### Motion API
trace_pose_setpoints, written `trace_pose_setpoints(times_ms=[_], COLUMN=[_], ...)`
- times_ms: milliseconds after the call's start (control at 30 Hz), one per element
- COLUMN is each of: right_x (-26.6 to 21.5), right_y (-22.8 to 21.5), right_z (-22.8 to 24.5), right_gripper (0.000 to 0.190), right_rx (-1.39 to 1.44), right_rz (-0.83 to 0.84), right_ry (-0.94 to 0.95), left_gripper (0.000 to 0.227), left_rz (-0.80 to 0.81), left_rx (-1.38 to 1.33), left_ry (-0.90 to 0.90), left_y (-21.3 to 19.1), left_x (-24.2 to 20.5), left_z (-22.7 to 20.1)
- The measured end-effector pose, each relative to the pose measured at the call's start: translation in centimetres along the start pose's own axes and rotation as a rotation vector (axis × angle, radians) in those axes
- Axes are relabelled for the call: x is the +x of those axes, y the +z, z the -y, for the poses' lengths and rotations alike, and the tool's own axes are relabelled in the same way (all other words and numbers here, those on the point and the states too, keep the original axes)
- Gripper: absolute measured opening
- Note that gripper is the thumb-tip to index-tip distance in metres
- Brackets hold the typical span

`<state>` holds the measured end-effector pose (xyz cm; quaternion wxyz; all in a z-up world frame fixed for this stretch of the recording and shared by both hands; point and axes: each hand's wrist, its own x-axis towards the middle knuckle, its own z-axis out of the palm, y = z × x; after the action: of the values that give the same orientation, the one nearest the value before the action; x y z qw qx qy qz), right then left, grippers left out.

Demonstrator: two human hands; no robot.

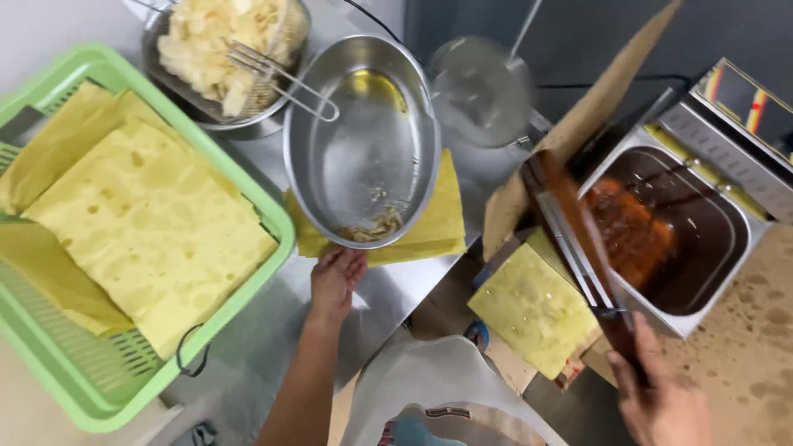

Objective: Frying food items in a deep fryer and manually separating thin white slices between two baskets.

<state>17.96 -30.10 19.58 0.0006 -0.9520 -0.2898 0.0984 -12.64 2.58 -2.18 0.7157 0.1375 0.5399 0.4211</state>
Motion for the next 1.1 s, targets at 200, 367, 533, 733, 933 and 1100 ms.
trace_pose_setpoints(times_ms=[200,367,533,733,933,1100], right_x=[-0.8,-0.9,-1.5,-2.1,-3.3,-3.2], right_y=[1.5,2.6,3.8,3.9,3.3,4.0], right_z=[7.1,9.5,8.4,8.0,9.3,8.8], right_gripper=[0.066,0.068,0.068,0.080,0.077,0.069], right_rx=[-0.239,-0.408,-0.391,-0.526,-0.545,-0.440], right_rz=[-0.145,-0.011,-0.226,-0.234,-0.318,-0.344], right_ry=[-0.410,-0.387,-0.410,-0.444,-0.448,-0.540], left_gripper=[0.019,0.018,0.020,0.019,0.010,0.015], left_rz=[0.025,0.150,0.218,0.213,0.220,0.225], left_rx=[0.018,-0.015,0.013,0.052,0.055,0.048], left_ry=[-0.055,-0.085,-0.081,-0.109,-0.103,-0.102], left_y=[0.6,0.4,0.0,0.3,0.6,0.6], left_x=[-1.1,-2.3,-1.8,-2.0,-2.5,-1.9], left_z=[-0.9,-2.1,-1.8,-2.1,-2.5,-2.1])
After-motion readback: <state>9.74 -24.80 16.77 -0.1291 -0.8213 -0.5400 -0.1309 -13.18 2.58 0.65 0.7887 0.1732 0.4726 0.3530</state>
